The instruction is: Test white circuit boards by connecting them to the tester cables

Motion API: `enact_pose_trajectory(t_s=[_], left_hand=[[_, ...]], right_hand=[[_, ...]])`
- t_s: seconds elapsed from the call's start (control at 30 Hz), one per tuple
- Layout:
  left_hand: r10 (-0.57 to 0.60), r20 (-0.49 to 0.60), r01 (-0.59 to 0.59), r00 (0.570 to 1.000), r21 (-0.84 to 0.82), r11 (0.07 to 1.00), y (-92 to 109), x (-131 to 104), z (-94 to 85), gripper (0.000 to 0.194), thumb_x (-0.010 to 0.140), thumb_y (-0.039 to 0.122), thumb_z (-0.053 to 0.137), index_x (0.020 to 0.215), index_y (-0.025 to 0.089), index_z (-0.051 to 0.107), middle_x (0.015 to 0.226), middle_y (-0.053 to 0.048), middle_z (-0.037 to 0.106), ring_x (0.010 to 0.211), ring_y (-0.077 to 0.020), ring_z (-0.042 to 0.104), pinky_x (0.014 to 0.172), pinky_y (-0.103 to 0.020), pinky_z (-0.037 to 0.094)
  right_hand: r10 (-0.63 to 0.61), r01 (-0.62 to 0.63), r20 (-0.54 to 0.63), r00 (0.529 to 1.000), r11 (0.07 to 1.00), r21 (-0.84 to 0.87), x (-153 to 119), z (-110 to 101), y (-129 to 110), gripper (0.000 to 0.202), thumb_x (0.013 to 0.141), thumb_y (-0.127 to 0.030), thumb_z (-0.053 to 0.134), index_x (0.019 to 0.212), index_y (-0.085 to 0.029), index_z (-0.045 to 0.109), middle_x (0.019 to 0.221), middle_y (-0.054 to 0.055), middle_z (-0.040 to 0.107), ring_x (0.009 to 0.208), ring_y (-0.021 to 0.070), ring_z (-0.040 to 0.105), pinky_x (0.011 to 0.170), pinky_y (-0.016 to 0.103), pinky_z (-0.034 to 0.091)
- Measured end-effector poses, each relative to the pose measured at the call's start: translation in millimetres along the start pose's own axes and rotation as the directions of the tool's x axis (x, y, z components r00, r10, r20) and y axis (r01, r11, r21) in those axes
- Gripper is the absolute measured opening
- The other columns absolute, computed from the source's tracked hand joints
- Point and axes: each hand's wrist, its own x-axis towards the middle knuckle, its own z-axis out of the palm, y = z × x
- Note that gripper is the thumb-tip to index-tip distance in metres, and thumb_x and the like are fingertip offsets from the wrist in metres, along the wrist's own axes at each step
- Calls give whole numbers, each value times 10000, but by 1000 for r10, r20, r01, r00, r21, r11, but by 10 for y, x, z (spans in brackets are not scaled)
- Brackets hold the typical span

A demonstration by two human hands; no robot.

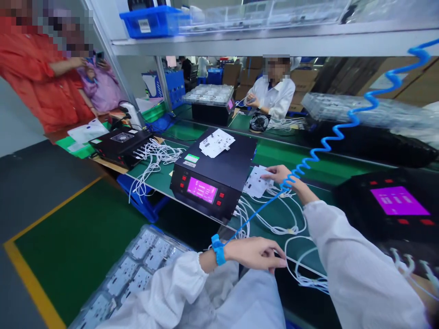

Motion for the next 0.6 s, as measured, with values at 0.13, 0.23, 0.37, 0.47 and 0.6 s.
enact_pose_trajectory(t_s=[0.13, 0.23, 0.37, 0.47, 0.6], left_hand=[[44, -333, -118, 942, -206, 971, 51, 140, 12, 495, 938, 436, 723, 1325, 155, 598, 965, -34, 663, 695, -95, 560, 672, -235, 457], [68, -637, -256, 768, -207, 944, 127, 408, -40, 509, 959, 438, 683, 1368, 164, 552, 1186, -108, 639, 766, -112, 597, 734, -267, 511], [111, -845, -362, 524, -103, 926, 320, 821, -215, 506, 980, 410, 663, 1397, 183, 489, 1445, -181, 500, 1195, -215, 600, 1021, -340, 501], [134, -871, -431, 473, -96, 897, 471, 1034, -338, 363, 1043, 447, 543, 1279, 173, 521, 1360, -180, 581, 1213, -220, 616, 1036, -345, 505], [177, -812, -466, 556, -128, 875, 524, 1166, -370, 330, 1075, 483, 418, 1054, 177, 541, 849, -57, 667, 766, -166, 678, 781, -306, 562]], right_hand=[[-37, 37, 2, 999, 999, 25, -276, -188, -99, 320, 778, -499, 722, 860, -190, 725, 808, 70, 754, 722, 220, 649, 677, 334, 498], [-88, 67, -229, 969, 993, -102, -588, -293, -213, 242, 838, -450, 634, 897, -215, 631, 831, 82, 733, 731, 232, 646, 691, 348, 498], [-149, 86, -348, 925, 978, -189, -1100, -305, -368, 199, 923, -385, 510, 1050, -234, 525, 864, 110, 737, 700, 260, 678, 690, 364, 518], [-201, 122, -343, 917, 963, -239, -1452, -228, -408, 224, 966, -379, 431, 1118, -226, 494, 901, 148, 753, 685, 290, 713, 645, 367, 523], [-256, 165, -375, 891, 952, -259, -1740, -161, -378, 269, 981, -395, 432, 1163, -216, 519, 1021, 186, 782, 743, 310, 763, 617, 360, 544]])
